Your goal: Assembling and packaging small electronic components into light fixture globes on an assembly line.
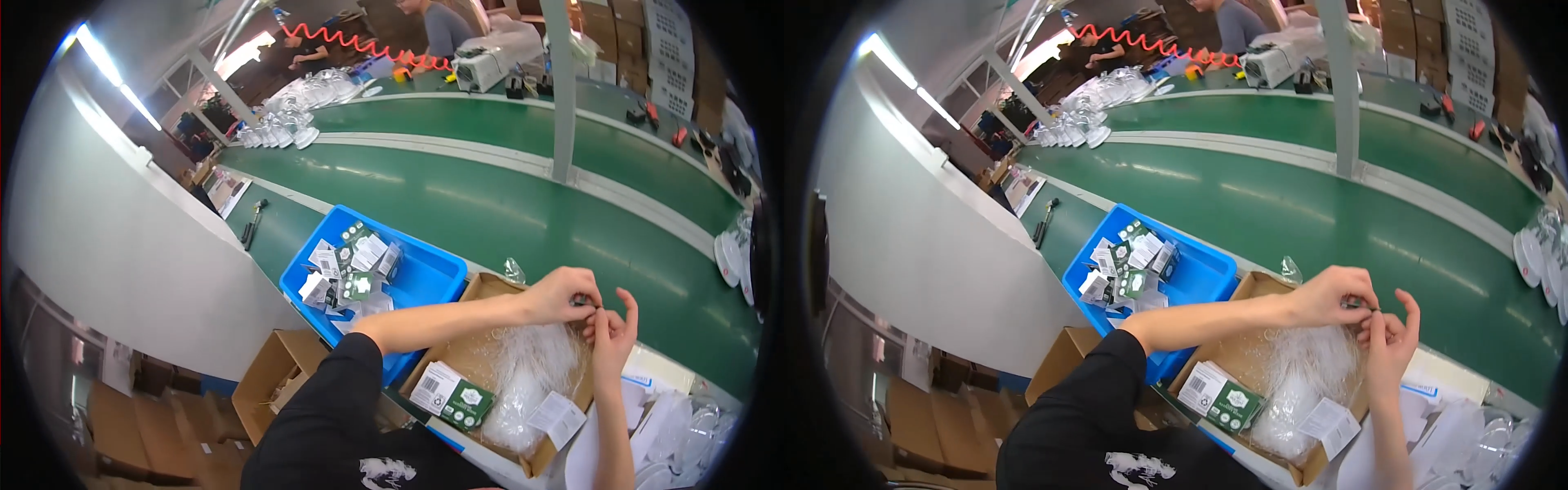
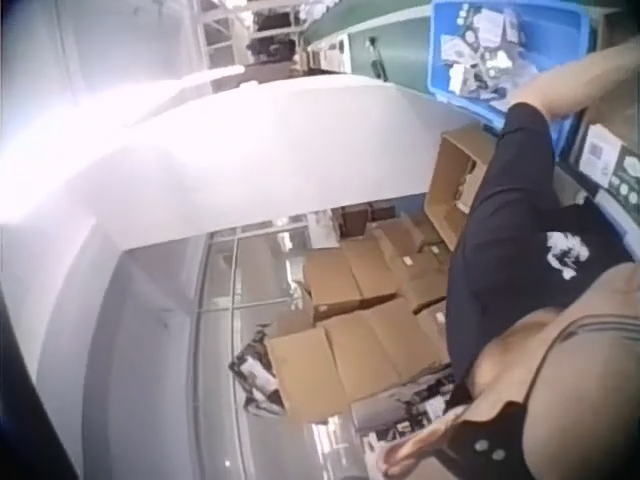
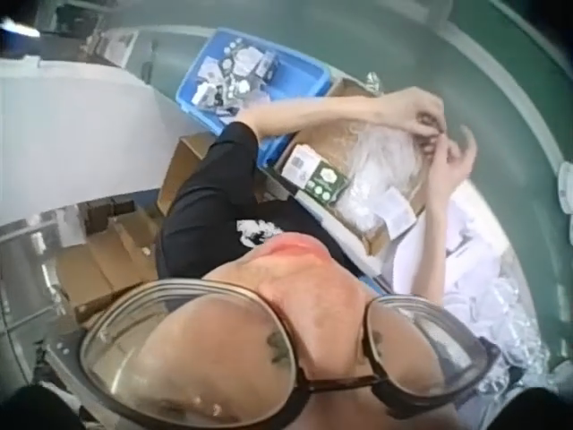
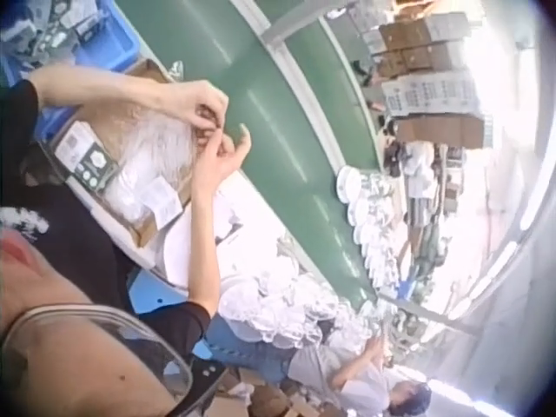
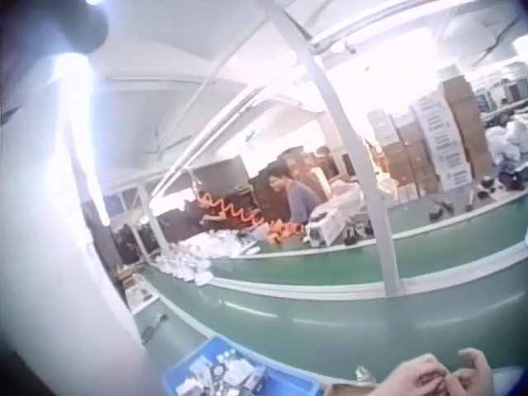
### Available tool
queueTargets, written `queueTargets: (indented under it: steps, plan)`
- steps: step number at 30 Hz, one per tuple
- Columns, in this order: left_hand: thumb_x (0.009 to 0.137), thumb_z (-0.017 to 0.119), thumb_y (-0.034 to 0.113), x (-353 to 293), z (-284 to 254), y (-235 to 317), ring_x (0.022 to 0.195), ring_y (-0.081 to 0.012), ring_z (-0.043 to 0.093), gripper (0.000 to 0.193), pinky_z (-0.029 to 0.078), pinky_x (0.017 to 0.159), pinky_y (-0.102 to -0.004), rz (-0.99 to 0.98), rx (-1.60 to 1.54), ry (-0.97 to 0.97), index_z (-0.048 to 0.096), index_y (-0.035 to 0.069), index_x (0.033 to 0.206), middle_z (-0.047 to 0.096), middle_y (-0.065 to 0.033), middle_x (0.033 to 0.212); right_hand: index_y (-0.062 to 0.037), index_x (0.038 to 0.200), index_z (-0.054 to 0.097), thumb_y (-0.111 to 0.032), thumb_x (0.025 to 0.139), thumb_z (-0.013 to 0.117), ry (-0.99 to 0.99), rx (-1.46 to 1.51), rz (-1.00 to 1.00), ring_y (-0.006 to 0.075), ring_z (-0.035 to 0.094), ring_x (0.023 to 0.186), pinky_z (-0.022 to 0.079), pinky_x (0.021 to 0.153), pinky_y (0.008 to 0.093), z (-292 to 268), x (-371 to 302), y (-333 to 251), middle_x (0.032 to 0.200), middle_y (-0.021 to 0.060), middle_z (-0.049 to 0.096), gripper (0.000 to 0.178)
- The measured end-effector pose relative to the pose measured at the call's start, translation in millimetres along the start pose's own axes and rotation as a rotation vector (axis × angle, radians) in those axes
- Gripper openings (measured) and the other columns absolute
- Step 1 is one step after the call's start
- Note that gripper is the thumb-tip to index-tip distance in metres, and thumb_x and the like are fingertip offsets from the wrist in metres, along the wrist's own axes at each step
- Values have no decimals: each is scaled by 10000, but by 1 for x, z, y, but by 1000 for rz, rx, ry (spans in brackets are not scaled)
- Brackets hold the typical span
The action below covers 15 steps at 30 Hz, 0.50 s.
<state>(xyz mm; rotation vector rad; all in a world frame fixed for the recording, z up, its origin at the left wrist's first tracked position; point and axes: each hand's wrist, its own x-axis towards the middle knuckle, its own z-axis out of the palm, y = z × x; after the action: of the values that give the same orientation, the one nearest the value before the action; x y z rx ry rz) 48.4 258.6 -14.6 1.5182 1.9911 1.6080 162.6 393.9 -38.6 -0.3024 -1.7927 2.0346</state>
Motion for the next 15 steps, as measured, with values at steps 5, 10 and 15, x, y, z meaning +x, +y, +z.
queueTargets:
  steps: [5,10,15]
  plan:
    - [788,719,74,-4,-9,3,700,-181,607,208,502,631,-294,-38,39,-9,714,13,987,627,-98,865,-39,1335,405,-32,960,547,9,47,37,36,523,573,399,499,166,6,5,0,717,11,603,401]
    - [799,717,72,1,-7,1,727,-190,608,207,502,652,-300,-14,54,-45,720,26,1001,624,-95,881,-36,1331,408,-50,966,549,9,71,65,28,501,556,377,472,164,-3,10,2,713,9,597,392]
    - [802,714,75,0,-9,3,782,-215,621,221,508,689,-314,-28,27,-63,725,40,1020,622,-94,891,-30,1326,407,-60,969,548,-29,36,29,29,493,542,371,454,169,-3,13,9,707,11,588,385]
